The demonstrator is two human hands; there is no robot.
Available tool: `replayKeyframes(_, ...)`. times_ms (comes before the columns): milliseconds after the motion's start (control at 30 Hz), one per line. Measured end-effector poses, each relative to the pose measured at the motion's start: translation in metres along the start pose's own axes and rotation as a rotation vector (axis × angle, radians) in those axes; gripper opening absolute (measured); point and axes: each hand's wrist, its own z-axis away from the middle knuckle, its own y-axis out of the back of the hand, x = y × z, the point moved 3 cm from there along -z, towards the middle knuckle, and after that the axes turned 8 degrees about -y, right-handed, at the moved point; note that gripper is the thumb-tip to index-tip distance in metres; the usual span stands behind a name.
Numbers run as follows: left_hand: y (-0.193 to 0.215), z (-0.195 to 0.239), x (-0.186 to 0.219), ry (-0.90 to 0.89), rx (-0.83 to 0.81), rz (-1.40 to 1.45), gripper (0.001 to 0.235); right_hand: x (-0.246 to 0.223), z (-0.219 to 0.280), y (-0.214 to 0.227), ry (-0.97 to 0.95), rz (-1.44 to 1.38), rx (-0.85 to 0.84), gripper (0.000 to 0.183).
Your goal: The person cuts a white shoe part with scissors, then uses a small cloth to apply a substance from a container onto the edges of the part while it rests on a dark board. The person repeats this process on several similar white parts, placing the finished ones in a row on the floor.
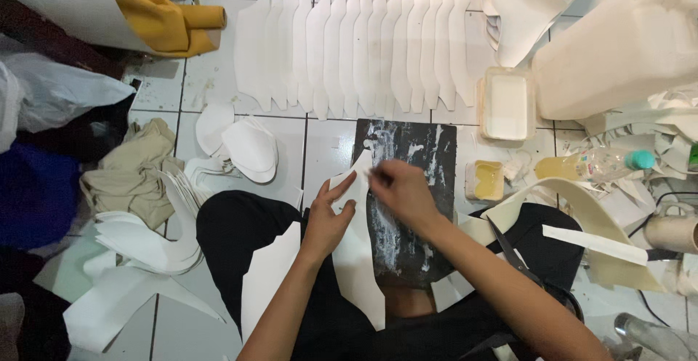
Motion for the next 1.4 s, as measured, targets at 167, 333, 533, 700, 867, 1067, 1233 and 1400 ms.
replayKeyframes(167,-0.001,0.000,-0.002,0.005,-0.003,-0.010,0.054,0.001,-0.008,0.000,0.051,0.030,-0.024,0.017)
replayKeyframes(333,0.001,0.001,0.002,0.007,0.008,-0.038,0.055,0.003,-0.044,0.001,0.097,0.080,0.072,0.020)
replayKeyframes(533,-0.001,-0.001,-0.004,-0.018,0.017,-0.047,0.057,-0.001,0.018,-0.004,0.020,0.095,-0.079,0.019)
replayKeyframes(700,0.000,-0.002,-0.001,-0.005,-0.001,-0.066,0.056,0.018,-0.029,-0.007,0.095,0.105,-0.002,0.023)
replayKeyframes(867,0.002,0.000,0.003,0.036,-0.013,-0.050,0.056,-0.008,-0.020,0.005,0.183,0.174,0.002,0.017)
replayKeyframes(1067,0.011,-0.005,-0.009,-0.036,-0.089,-0.058,0.061,-0.001,0.011,-0.008,0.117,0.107,-0.177,0.020)
replayKeyframes(1233,0.023,0.001,0.011,0.033,-0.325,-0.129,0.078,-0.002,0.008,-0.009,0.113,0.097,-0.163,0.019)
replayKeyframes(1400,0.020,-0.002,0.001,0.047,-0.336,-0.178,0.078,0.002,0.046,-0.028,0.110,0.139,-0.290,0.020)
